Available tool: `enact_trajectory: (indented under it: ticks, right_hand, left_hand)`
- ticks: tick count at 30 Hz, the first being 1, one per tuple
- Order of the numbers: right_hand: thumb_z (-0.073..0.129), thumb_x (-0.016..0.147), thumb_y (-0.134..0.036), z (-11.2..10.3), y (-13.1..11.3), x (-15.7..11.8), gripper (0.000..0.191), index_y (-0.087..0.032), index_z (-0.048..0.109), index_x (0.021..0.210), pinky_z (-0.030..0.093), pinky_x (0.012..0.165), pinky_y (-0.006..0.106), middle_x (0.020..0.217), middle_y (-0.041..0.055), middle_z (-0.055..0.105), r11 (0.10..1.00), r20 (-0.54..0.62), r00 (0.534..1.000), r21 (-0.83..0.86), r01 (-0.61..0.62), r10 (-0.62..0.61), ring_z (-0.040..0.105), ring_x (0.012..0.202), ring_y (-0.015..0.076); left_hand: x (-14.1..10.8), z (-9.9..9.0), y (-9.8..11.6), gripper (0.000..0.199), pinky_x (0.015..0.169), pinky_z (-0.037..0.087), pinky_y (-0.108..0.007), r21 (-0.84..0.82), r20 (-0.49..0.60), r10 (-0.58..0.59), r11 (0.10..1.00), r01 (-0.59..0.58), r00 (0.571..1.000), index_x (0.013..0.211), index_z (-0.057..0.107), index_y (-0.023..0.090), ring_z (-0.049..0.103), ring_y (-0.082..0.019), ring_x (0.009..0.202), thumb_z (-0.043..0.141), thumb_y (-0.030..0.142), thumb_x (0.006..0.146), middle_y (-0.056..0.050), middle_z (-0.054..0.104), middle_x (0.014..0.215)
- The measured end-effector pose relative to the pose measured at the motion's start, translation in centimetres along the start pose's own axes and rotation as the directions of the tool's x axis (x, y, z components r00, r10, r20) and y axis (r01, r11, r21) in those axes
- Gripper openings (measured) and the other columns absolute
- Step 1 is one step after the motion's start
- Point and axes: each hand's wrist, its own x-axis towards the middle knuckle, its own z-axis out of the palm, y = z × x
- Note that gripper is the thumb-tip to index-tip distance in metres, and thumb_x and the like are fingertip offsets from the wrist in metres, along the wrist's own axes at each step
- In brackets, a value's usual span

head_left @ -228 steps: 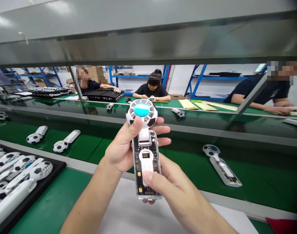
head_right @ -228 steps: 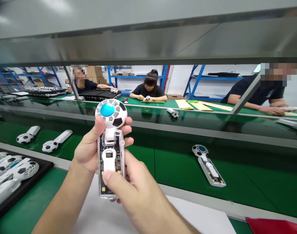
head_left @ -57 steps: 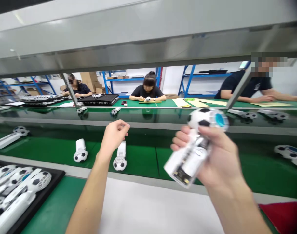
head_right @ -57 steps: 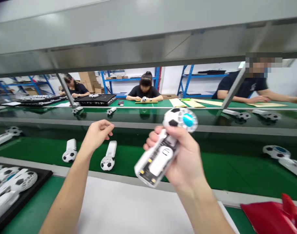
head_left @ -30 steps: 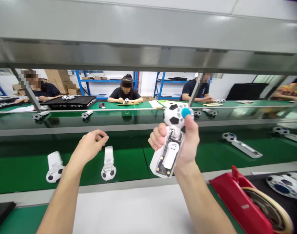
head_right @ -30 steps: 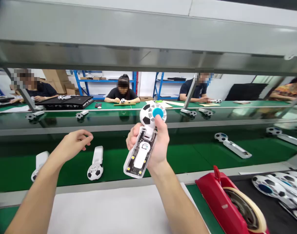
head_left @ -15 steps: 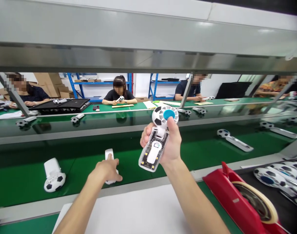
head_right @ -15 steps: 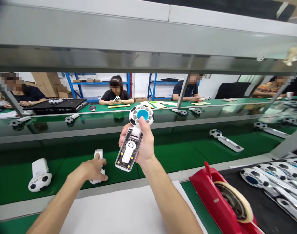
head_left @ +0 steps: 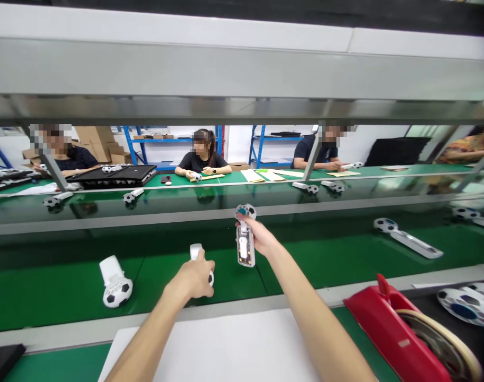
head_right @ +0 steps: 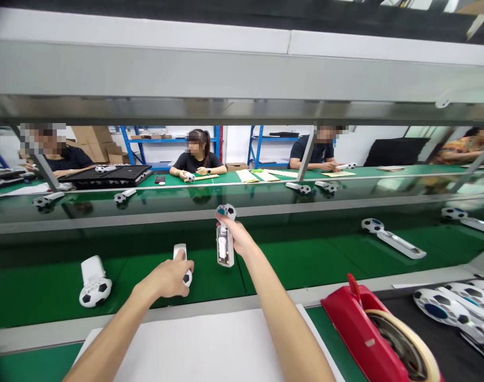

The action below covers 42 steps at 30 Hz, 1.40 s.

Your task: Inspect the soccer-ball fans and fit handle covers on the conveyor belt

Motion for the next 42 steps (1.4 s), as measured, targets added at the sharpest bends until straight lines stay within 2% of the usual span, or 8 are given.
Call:
enact_trajectory:
  ticks: [6,9,14,18,21,26,32,42]
  right_hand:
    - [0.057,0.100,-0.044,-2.8,3.7,3.5,0.034,-0.013,0.064,0.110,0.057,0.068,0.031,0.096,0.0052,0.067,0.930,-0.089,0.973,-0.286,-0.231,0.214,0.065,0.076,0.0145]
    - [0.058,0.099,-0.042,-3.6,4.0,3.6,0.034,-0.013,0.063,0.115,0.058,0.077,0.036,0.106,0.0078,0.067,0.863,-0.175,0.966,-0.439,-0.250,0.191,0.067,0.087,0.0178]
    - [0.062,0.097,-0.039,-4.2,1.7,2.8,0.032,-0.014,0.064,0.117,0.055,0.091,0.045,0.119,0.0086,0.065,0.715,-0.225,0.974,-0.675,-0.180,0.034,0.065,0.105,0.0244]
    - [0.060,0.098,-0.038,-1.7,-1.2,0.2,0.033,-0.014,0.064,0.121,0.044,0.107,0.049,0.132,0.0135,0.062,0.650,-0.029,0.997,-0.759,0.023,-0.069,0.058,0.122,0.0275]
    - [0.057,0.098,-0.046,1.8,-2.6,-3.5,0.042,-0.018,0.063,0.129,0.042,0.109,0.041,0.137,0.0134,0.060,0.660,0.249,0.967,-0.719,0.217,-0.046,0.056,0.126,0.0277]
    - [0.061,0.095,-0.037,6.1,-3.0,-9.0,0.044,-0.027,0.054,0.137,0.057,0.078,0.032,0.111,0.0033,0.067,0.792,0.668,0.738,-0.503,0.347,0.100,0.066,0.099,0.0209]
    - [0.049,0.096,-0.021,6.8,-2.5,-10.3,0.034,-0.029,0.052,0.129,0.048,0.057,0.024,0.088,-0.0022,0.061,0.673,0.600,0.800,-0.586,0.452,-0.015,0.059,0.072,0.0142]
    - [0.051,0.092,-0.018,6.8,-3.0,-10.8,0.040,-0.033,0.049,0.130,0.036,0.059,0.024,0.094,-0.0040,0.062,0.493,0.618,0.780,-0.652,0.576,-0.095,0.051,0.071,0.0132]
  left_hand:
    - [-0.5,-2.4,-2.0,0.030,0.069,0.049,-0.033,-0.295,-0.253,-0.039,0.955,-0.038,0.967,0.108,0.063,0.033,0.065,-0.024,0.085,0.053,0.041,0.080,-0.002,0.065,0.106]
    - [-0.8,-3.1,-2.8,0.026,0.057,0.046,-0.027,-0.598,-0.268,-0.074,0.794,-0.106,0.961,0.099,0.066,0.029,0.063,-0.021,0.075,0.056,0.042,0.080,-0.001,0.069,0.091]
    - [-2.5,-4.8,-2.8,0.023,0.047,0.042,-0.022,-0.787,-0.292,-0.113,0.592,-0.172,0.950,0.089,0.068,0.022,0.057,-0.015,0.063,0.061,0.039,0.076,-0.001,0.067,0.078]
    - [-3.9,-6.3,-2.8,0.026,0.038,0.029,-0.018,-0.882,-0.335,-0.154,0.399,-0.251,0.930,0.089,0.069,0.018,0.045,-0.010,0.046,0.061,0.037,0.072,0.001,0.058,0.061]
    - [-4.3,-6.9,-3.5,0.033,0.035,0.026,-0.018,-0.925,-0.378,-0.137,0.091,-0.368,0.916,0.087,0.068,0.014,0.042,-0.010,0.043,0.060,0.041,0.069,-0.001,0.057,0.059]
    - [-4.4,-7.5,-4.7,0.043,0.031,0.026,-0.017,-0.845,-0.458,-0.062,-0.278,-0.456,0.887,0.085,0.068,0.011,0.046,-0.011,0.043,0.060,0.049,0.065,-0.008,0.064,0.064]
    - [-4.5,-7.4,-4.7,0.043,0.031,0.030,-0.015,-0.805,-0.508,-0.020,-0.344,-0.483,0.861,0.089,0.069,0.011,0.049,-0.011,0.045,0.064,0.048,0.067,-0.009,0.066,0.067]
    - [-4.8,-7.5,-4.5,0.045,0.033,0.031,-0.016,-0.766,-0.608,-0.021,-0.245,-0.594,0.794,0.096,0.065,0.013,0.048,-0.011,0.048,0.060,0.050,0.070,-0.009,0.068,0.073]
